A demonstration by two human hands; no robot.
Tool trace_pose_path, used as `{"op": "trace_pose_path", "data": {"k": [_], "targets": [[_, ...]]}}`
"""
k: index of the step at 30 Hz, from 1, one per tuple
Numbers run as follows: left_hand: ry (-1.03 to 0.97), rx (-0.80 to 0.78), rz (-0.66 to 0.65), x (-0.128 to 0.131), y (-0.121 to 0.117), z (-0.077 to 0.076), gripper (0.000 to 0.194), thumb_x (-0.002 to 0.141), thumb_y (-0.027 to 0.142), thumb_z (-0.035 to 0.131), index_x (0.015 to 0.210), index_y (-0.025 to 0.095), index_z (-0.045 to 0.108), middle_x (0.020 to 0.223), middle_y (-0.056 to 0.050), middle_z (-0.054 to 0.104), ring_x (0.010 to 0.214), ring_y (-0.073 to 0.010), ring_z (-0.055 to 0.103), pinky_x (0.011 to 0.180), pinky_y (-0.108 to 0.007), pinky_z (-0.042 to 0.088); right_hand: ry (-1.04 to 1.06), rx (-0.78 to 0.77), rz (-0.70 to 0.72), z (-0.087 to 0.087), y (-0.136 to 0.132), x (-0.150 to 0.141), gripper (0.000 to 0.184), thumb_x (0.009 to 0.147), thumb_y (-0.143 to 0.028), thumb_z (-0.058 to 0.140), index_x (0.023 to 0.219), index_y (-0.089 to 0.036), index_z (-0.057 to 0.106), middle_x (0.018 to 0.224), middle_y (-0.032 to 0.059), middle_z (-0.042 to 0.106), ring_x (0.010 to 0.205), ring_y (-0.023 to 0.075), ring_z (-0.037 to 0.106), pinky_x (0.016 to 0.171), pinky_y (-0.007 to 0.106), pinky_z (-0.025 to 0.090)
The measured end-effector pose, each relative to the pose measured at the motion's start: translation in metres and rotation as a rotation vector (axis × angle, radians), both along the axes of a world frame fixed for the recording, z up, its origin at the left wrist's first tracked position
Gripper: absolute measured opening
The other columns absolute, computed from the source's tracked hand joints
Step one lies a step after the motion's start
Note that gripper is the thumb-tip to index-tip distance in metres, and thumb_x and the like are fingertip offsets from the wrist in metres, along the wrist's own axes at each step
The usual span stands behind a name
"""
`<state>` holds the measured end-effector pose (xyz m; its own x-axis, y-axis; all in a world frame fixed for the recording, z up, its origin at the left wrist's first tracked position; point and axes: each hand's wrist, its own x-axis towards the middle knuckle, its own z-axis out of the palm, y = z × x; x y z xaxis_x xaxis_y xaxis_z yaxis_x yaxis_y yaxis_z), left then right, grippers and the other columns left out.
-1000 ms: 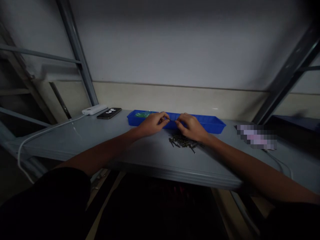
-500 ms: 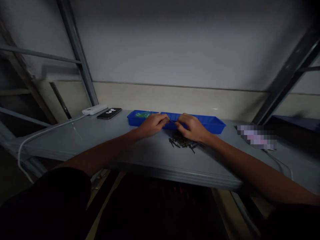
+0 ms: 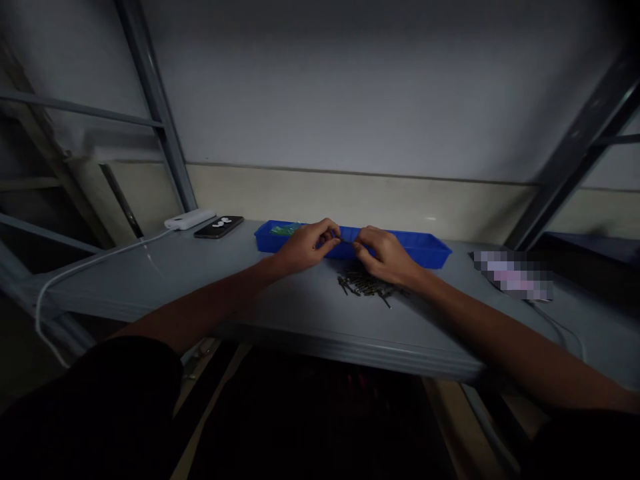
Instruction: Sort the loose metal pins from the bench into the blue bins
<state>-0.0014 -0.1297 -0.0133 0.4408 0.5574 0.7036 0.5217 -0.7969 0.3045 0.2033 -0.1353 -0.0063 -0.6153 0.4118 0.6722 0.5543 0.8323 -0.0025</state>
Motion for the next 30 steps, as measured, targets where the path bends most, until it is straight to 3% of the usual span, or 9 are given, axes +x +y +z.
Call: {"op": "trace_pose_path", "data": {"k": [8,14,17,23,30], "targets": [[0.035,0.0,0.019,-0.0011,0.0006,0.0008,0.02,0.09,0.031,0.043,0.087,0.016,0.055,0.071,0.0,0.058,0.064,-0.0103,0.052,0.061,-0.022,0.038,-0.067,0.092,-0.054,-0.0016,0.0023,0.0034,0.025,0.088,-0.032,0.041,0.083,-0.017,0.06,0.076,0.0068,0.059,0.073,0.0181,0.051,0.066,0.031,0.037],[0.062,-0.006,0.026,-0.0001,-0.0001,0.0018,0.029,0.091,0.032,0.039,0.075,0.015,0.056,0.067,0.0,0.059,0.063,-0.0104,0.053,0.061,-0.023,0.038,-0.204,0.188,-0.087,0.004,-0.0032,0.0035,0.032,0.09,-0.032,0.036,0.076,-0.017,0.061,0.07,0.0054,0.056,0.07,0.0173,0.047,0.065,0.031,0.035],[0.047,-0.028,0.033,-0.0002,-0.0025,0.0022,0.029,0.092,0.035,0.038,0.078,0.015,0.055,0.065,0.0,0.057,0.061,-0.0104,0.052,0.059,-0.023,0.038,-0.207,0.178,-0.075,0.0042,-0.0037,0.0027,0.033,0.09,-0.032,0.035,0.07,-0.018,0.058,0.068,0.0043,0.054,0.067,0.0162,0.045,0.064,0.031,0.034],[-0.011,-0.029,-0.029,-0.0006,-0.0054,0.0013,0.022,0.092,0.03,0.037,0.104,0.017,0.051,0.071,0.0,0.058,0.065,-0.0108,0.054,0.063,-0.023,0.041,-0.083,0.095,-0.03,0.0012,-0.0001,0.0025,0.03,0.09,-0.029,0.035,0.068,-0.019,0.051,0.064,0.0024,0.051,0.064,0.0153,0.046,0.063,0.03,0.034],[-0.018,0.031,-0.008,0.0004,-0.0024,-0.0001,0.013,0.086,0.027,0.049,0.092,0.017,0.054,0.077,-0.001,0.059,0.073,-0.0115,0.056,0.065,-0.022,0.042,-0.071,0.048,-0.052,0.0009,0.0,0.0017,0.03,0.09,-0.032,0.035,0.067,-0.019,0.051,0.064,0.0024,0.052,0.063,0.015,0.046,0.062,0.029,0.033]]}}
